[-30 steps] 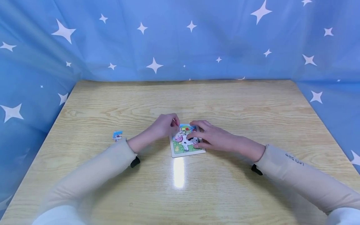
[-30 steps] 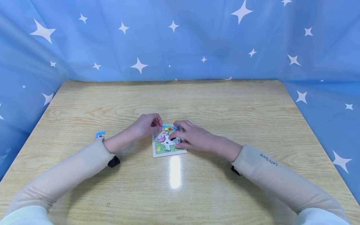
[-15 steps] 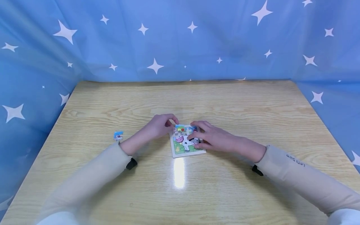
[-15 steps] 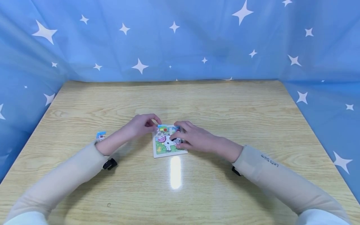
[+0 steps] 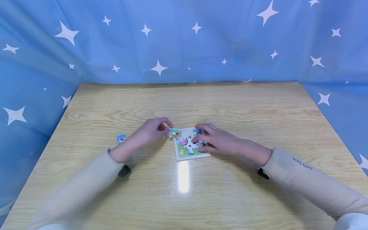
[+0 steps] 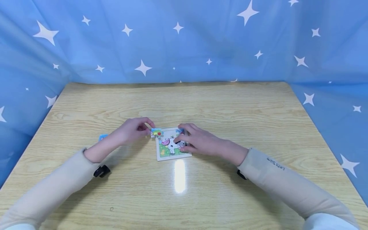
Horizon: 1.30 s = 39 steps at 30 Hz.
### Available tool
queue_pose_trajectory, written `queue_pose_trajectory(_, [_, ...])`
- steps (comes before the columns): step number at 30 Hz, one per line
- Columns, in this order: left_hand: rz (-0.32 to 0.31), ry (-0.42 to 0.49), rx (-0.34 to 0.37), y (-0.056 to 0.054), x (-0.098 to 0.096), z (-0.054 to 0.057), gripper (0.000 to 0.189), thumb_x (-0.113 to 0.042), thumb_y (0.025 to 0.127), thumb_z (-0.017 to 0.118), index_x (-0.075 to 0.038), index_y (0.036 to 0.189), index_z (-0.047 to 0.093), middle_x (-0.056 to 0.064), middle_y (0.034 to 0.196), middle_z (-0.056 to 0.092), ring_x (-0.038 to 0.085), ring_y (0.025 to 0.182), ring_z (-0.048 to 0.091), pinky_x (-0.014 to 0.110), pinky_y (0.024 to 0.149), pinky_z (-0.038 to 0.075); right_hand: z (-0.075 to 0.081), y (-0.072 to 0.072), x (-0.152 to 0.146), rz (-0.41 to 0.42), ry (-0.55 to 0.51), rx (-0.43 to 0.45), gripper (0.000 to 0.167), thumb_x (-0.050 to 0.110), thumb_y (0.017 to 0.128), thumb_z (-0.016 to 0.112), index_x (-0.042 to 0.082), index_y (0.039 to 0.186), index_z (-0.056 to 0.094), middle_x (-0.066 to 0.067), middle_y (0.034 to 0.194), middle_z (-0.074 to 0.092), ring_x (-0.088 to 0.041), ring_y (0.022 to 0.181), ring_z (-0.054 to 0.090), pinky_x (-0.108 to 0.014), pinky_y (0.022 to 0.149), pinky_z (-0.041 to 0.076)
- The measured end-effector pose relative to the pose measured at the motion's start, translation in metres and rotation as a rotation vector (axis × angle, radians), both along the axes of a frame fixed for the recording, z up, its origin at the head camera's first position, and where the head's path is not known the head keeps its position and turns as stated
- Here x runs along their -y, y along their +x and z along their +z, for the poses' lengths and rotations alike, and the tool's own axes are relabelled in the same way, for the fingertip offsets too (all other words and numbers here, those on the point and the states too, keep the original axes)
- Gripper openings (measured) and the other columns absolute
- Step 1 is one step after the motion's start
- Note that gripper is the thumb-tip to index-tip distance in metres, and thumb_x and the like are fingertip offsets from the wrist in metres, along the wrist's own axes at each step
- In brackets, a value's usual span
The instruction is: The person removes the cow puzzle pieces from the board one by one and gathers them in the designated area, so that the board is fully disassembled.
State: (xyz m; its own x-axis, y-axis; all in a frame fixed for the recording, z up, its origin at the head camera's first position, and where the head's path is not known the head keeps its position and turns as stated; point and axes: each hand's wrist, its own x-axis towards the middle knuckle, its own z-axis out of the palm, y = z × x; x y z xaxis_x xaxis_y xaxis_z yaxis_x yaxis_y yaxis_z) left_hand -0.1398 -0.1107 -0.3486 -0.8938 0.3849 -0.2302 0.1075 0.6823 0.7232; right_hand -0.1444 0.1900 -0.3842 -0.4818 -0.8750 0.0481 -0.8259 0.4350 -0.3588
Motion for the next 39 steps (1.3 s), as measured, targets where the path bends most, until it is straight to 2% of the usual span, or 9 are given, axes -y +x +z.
queue_pose_trajectory(7, [0.011, 0.027, -0.02, 0.003, 0.017, 0.0, 0.02, -0.001, 0.098, 0.061, -0.006, 0.117, 0.067, 0.011, 0.097, 0.069, 0.023, 0.083, 0.061, 0.032, 0.071, 0.049, 0.0, 0.0, 0.0, 0.002, -0.007, -0.01, 0.032, 0.027, 0.099, 0.071, 0.019, 0.129, 0.064, -0.022, 0.151, 0.04, -0.038, 0.137, 0.04, -0.052, 0.101, 0.048])
queue_pose_trajectory(14, [0.033, 0.032, -0.023, 0.012, 0.038, -0.004, 0.019, -0.004, 0.098, 0.062, -0.005, 0.116, 0.067, 0.012, 0.098, 0.069, 0.023, 0.082, 0.063, 0.034, 0.072, 0.049, -0.001, 0.001, 0.001, 0.006, -0.019, -0.011, 0.031, 0.026, 0.099, 0.071, 0.018, 0.128, 0.065, -0.022, 0.15, 0.041, -0.038, 0.136, 0.041, -0.051, 0.1, 0.048])
queue_pose_trajectory(28, [0.081, 0.0, -0.012, 0.022, 0.073, 0.003, 0.022, -0.004, 0.098, 0.064, -0.004, 0.119, 0.066, 0.016, 0.103, 0.069, 0.025, 0.084, 0.064, 0.035, 0.073, 0.048, -0.001, 0.002, 0.001, 0.005, -0.019, -0.008, 0.031, 0.025, 0.098, 0.071, 0.017, 0.127, 0.066, -0.023, 0.149, 0.041, -0.038, 0.136, 0.041, -0.052, 0.1, 0.048])
queue_pose_trajectory(39, [0.085, -0.029, -0.004, 0.025, 0.097, 0.003, 0.022, -0.004, 0.098, 0.064, -0.001, 0.12, 0.064, 0.019, 0.104, 0.069, 0.027, 0.091, 0.064, 0.037, 0.071, 0.05, 0.001, 0.003, 0.002, -0.019, -0.007, 0.013, 0.03, 0.026, 0.099, 0.071, 0.018, 0.127, 0.066, -0.023, 0.15, 0.041, -0.038, 0.138, 0.039, -0.053, 0.101, 0.047])
